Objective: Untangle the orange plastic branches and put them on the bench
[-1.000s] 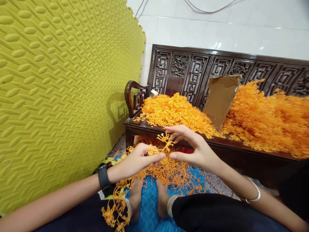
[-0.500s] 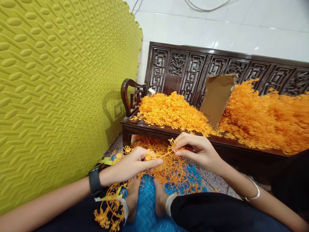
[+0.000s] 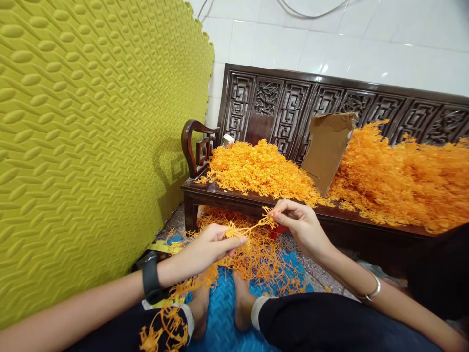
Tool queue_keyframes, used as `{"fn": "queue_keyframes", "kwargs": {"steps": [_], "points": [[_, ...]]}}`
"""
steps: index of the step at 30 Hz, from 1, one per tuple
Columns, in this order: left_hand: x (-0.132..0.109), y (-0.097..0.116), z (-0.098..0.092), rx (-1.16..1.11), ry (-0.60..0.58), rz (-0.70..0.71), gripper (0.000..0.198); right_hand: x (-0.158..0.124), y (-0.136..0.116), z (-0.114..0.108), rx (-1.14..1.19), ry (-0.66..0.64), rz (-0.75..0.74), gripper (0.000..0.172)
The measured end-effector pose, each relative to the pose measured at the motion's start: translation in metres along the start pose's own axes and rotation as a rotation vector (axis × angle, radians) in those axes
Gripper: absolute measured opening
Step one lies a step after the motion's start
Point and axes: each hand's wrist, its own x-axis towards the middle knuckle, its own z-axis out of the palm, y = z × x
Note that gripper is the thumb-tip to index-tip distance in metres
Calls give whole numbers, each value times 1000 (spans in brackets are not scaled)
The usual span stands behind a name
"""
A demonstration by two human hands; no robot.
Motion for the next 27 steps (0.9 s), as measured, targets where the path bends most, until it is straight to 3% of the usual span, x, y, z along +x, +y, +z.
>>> {"fn": "queue_keyframes", "kwargs": {"steps": [19,21,24,27], "points": [[6,8,11,11,-1,-16,38,-3,-3,-14,9,79,-16,13],[5,4,8,30,22,-37,41,-2,-3,-27,40,170,-45,13],[4,-8,-2,12,117,-120,46,-1,2,-50,118,411,-132,13],[4,-20,-11,13,148,-165,48,-2,11,-65,89,411,-95,13]]}}
